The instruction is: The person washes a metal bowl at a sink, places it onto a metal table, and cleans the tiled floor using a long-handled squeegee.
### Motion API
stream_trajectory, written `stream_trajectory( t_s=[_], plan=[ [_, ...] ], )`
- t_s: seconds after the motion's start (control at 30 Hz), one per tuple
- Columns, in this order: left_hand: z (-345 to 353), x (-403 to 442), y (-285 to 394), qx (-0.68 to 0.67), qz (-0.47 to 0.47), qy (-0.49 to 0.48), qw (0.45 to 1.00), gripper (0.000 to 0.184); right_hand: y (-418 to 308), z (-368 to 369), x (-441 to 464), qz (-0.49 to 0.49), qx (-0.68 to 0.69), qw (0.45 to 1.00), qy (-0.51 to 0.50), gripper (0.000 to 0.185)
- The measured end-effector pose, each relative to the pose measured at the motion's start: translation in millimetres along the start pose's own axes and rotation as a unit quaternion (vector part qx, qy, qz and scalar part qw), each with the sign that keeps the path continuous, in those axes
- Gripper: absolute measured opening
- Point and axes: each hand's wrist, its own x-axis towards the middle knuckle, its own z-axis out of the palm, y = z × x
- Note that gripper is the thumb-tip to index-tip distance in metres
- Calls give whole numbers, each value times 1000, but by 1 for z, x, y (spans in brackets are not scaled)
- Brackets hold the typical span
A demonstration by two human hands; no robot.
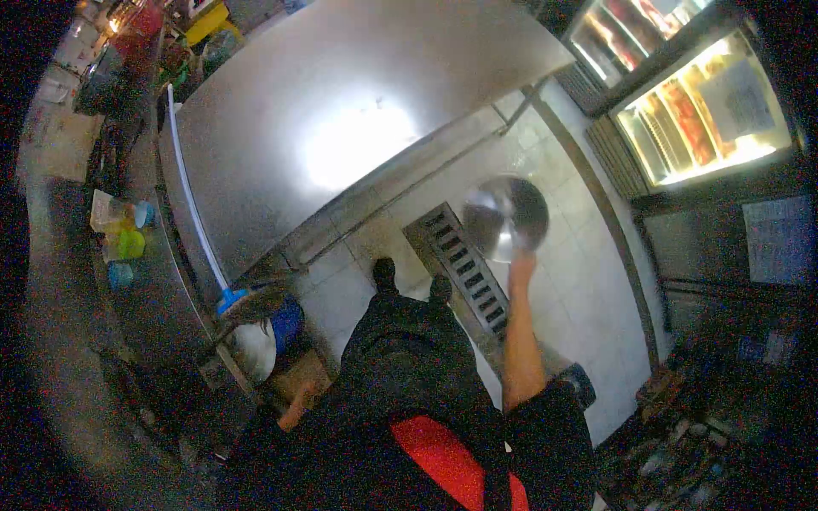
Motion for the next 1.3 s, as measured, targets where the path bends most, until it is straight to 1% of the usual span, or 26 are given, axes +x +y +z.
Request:
stream_trajectory(
  t_s=[0.03,0.07,0.13,0.2,0.27,0.3,0.33,0.43,0.47,0.57,0.6,0.67,0.7,0.77,0.8,0.83,0.87,0.9,0.97,1.0,1.07,1.1,1.13,1.17,1.27,1.3],
  plan=[
    [4,1,0,-16,-16,-5,1000,30,-48,29,7,37,-139,988,-59,34],
    [5,11,9,-20,-11,-12,1000,31,17,85,40,0,4,999,-37,35],
    [11,26,55,-11,20,-26,999,32,-146,131,-2,54,-40,989,-130,37],
    [24,36,146,23,99,-41,994,33,-117,216,33,22,-161,929,-331,39],
    [42,7,257,105,210,-54,971,34,-180,254,-3,-24,-108,967,-231,39],
    [52,-28,312,192,330,-58,923,37,-160,298,2,-11,-116,967,-228,40],
    [64,-52,368,379,321,-12,868,44,-134,336,8,5,-128,965,-229,40],
    [99,-112,461,419,486,40,766,39,-201,337,-21,49,-85,968,-233,41],
    [106,-122,478,428,549,75,714,35,-201,348,-21,34,-67,966,-248,41],
    [118,-127,511,424,650,131,617,28,-189,372,-14,22,-6,962,-274,45],
    [120,-130,514,474,649,133,580,28,-185,369,-15,35,15,957,-287,48],
    [117,-134,515,563,650,121,496,33,-190,331,-21,162,107,929,-314,48],
    [117,-131,517,592,662,119,443,36,-175,312,-21,174,178,918,-309,42],
    [107,-126,510,636,688,116,330,44,-128,258,-35,176,277,921,-212,35],
    [108,-127,506,641,671,109,357,45,-87,236,-44,192,311,918,-156,34],
    [107,-129,501,649,650,102,382,46,-16,214,-56,64,270,957,-88,33],
    [104,-129,497,658,629,95,404,47,-13,175,-73,181,266,947,-14,32],
    [100,-126,491,661,638,88,385,49,-15,134,-90,291,275,914,69,31],
    [105,-126,498,660,655,88,358,53,28,81,-115,323,279,879,213,32],
    [115,-127,503,672,643,89,357,54,39,56,-128,307,236,890,241,33],
    [107,-130,496,703,602,104,364,57,49,51,-172,322,200,884,272,35],
    [108,-131,498,688,637,101,334,55,51,50,-178,336,210,872,288,35],
    [112,-132,499,684,638,107,337,55,54,49,-178,345,219,861,302,35],
    [120,-138,497,680,638,116,343,54,57,50,-175,351,271,852,277,37],
    [116,-132,491,667,646,118,352,52,59,72,-196,359,245,881,189,38],
    [117,-134,492,666,654,113,340,52,61,69,-211,374,261,864,215,38]
  ],
)
